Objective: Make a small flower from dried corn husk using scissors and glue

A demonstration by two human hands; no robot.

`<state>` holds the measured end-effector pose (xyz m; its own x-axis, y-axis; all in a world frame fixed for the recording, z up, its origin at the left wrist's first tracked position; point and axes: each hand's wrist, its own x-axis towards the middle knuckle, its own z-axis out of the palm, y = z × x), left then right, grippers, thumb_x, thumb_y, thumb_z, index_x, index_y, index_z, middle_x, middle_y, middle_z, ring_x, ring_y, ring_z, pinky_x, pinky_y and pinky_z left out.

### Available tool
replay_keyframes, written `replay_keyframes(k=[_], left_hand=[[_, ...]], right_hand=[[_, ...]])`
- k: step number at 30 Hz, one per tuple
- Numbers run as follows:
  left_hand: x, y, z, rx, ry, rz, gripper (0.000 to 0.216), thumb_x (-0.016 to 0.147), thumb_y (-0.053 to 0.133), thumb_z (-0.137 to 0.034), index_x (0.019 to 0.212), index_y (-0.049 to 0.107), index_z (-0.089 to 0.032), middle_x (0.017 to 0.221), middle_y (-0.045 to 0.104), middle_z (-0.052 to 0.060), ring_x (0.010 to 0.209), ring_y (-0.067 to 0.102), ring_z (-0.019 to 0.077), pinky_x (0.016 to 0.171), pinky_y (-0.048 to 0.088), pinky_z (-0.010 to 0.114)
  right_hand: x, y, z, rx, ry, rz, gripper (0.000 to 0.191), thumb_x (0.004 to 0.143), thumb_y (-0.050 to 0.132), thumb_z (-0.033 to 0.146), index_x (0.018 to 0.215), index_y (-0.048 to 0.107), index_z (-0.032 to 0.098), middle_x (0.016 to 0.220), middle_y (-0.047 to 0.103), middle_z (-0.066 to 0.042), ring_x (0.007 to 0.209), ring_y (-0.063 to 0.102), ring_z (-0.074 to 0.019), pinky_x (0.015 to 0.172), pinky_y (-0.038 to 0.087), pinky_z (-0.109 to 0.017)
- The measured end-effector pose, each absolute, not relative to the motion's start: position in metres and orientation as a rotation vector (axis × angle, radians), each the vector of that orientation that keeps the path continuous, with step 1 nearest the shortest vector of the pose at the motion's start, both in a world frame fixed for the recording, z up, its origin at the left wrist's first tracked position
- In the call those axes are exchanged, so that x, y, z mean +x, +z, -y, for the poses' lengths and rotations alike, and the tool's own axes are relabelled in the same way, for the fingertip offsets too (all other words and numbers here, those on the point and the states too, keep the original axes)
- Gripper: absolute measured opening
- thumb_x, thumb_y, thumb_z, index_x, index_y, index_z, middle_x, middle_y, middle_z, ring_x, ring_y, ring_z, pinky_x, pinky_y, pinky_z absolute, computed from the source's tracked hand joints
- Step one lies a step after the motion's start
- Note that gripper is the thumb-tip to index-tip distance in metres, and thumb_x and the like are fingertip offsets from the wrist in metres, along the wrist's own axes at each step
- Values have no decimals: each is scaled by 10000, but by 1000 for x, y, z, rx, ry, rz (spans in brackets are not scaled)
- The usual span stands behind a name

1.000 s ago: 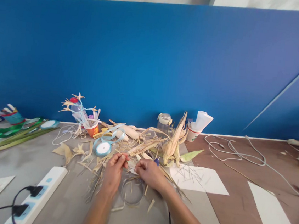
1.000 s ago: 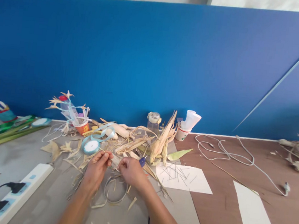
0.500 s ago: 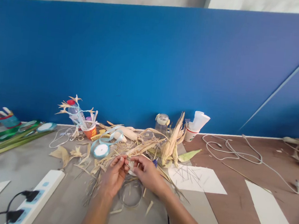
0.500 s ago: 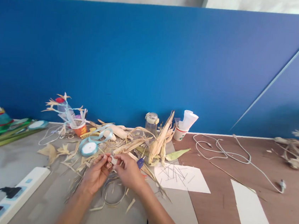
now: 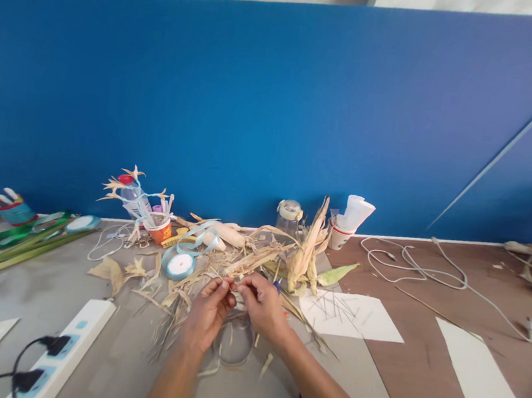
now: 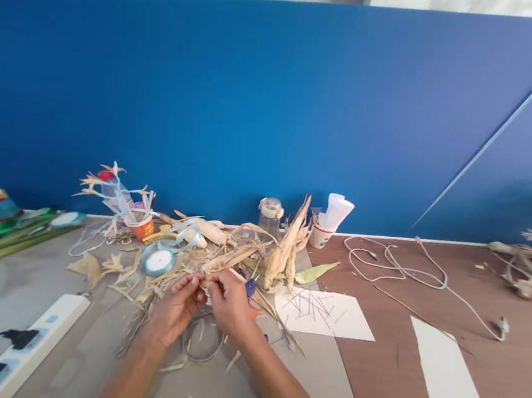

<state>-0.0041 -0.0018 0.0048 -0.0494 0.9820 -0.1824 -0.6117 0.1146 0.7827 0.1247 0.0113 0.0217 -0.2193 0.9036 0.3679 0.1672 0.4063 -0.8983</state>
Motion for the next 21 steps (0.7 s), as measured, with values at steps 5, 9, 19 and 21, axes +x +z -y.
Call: replay_keyframes(k=[5, 9, 19, 21], left_hand=[[-2, 3, 6, 848, 1243, -1041, 255, 687, 690, -369, 664, 601, -131, 600, 576, 0, 533, 486, 84, 540, 380, 209], [0, 4, 11, 1076, 1003, -1049, 298, 740, 622, -420, 660, 590, -134, 563, 558, 4, 521, 472, 97, 538, 354, 226], [1, 12, 16, 1030, 918, -936, 309, 736, 612, -432, 647, 593, -136, 515, 534, -1, 485, 433, 85, 495, 306, 211], [1, 13, 17, 1023, 915, -921, 300, 736, 615, -419, 643, 602, -134, 511, 536, 2, 478, 433, 85, 494, 305, 213]], right_hand=[[128, 18, -20, -933, 911, 1508, 97, 773, 507, 175, 688, 554, 178, 774, 532, -16, 756, 517, -143, 684, 397, -249], [130, 13, -26, -961, 1097, 1425, 87, 760, 520, 219, 691, 553, 179, 666, 511, 15, 631, 478, -121, 610, 386, -242], [128, 14, -27, -822, 1458, 1167, 126, 724, 580, 282, 674, 552, 169, 583, 540, 39, 438, 348, -57, 440, 278, -203], [127, 15, -27, -799, 1491, 1128, 149, 717, 597, 299, 670, 546, 167, 593, 558, 34, 422, 335, -48, 426, 256, -201]])
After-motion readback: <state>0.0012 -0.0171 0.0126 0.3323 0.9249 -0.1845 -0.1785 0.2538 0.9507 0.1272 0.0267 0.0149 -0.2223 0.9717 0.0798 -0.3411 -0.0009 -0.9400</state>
